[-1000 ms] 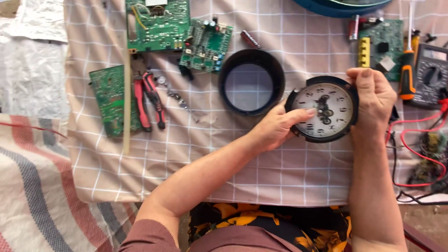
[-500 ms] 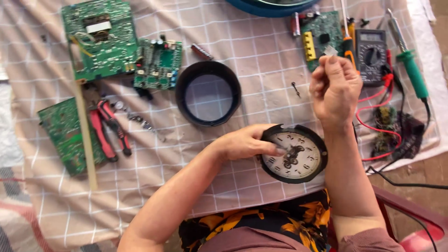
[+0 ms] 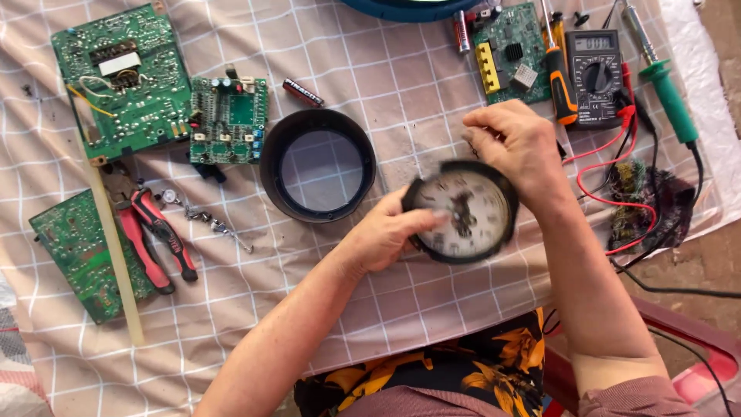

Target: The person disassembles a round wall clock, removes the face and hands, and then reassembles the mechanism. They use a soldering iron to work on the internal components of the clock's back casing.

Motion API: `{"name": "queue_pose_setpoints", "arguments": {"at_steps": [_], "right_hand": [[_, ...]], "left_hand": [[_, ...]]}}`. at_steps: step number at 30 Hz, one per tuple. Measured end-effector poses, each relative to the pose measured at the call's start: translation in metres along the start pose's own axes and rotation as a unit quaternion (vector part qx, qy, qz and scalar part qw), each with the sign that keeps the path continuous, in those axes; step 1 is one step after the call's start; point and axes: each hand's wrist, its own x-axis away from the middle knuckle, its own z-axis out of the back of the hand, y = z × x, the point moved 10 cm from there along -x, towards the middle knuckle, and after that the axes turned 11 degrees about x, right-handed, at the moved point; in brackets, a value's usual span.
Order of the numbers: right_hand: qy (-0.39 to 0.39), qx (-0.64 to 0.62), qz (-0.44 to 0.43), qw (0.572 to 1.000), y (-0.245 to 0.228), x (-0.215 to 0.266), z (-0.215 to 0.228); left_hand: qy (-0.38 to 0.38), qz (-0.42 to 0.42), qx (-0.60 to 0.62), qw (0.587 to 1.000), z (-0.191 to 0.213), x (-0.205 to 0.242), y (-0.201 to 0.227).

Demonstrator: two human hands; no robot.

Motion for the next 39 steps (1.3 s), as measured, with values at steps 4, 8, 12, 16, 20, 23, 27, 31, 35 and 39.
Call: {"name": "queue_pose_setpoints", "arguments": {"at_steps": [4,8,12,16,20,23,27,31,35,39], "right_hand": [[0.011,0.043,0.006,0.999,0.012,0.007,-0.014],[-0.032,0.032,-0.026,0.999,0.025,0.018,-0.025],[-0.02,0.04,-0.033,0.998,0.02,0.022,-0.025],[0.003,0.083,0.019,0.996,0.014,0.023,-0.03],[0.039,0.06,0.027,0.997,0.023,0.02,-0.03],[0.057,-0.015,-0.01,0.998,0.014,0.013,0.001],[0.075,-0.264,-0.171,0.946,0.036,0.016,0.02],[0.075,-0.417,-0.165,0.891,0.028,0.018,0.022],[0.01,-0.417,-0.142,0.898,0.001,0.023,0.023],[-0.038,-0.358,-0.048,0.932,-0.039,0.026,0.029]], "left_hand": [[0.064,-0.029,0.06,0.996,0.012,-0.002,0.01],[0.081,-0.07,0.078,0.991,0.023,-0.007,0.006],[0.091,-0.084,0.069,0.99,0.017,-0.003,0.012],[0.096,-0.079,0.069,0.99,0.017,-0.003,0.012],[0.117,-0.104,0.078,0.985,0.016,-0.001,0.018],[0.116,-0.097,0.076,0.986,0.019,0.001,0.019],[0.129,-0.112,0.065,0.983,0.02,0.002,0.019],[0.115,-0.147,0.059,0.981,0.015,0.002,0.024],[0.13,-0.146,0.054,0.979,0.011,0.002,0.026],[0.137,-0.183,0.015,0.973,0.014,0.001,0.028]]}}
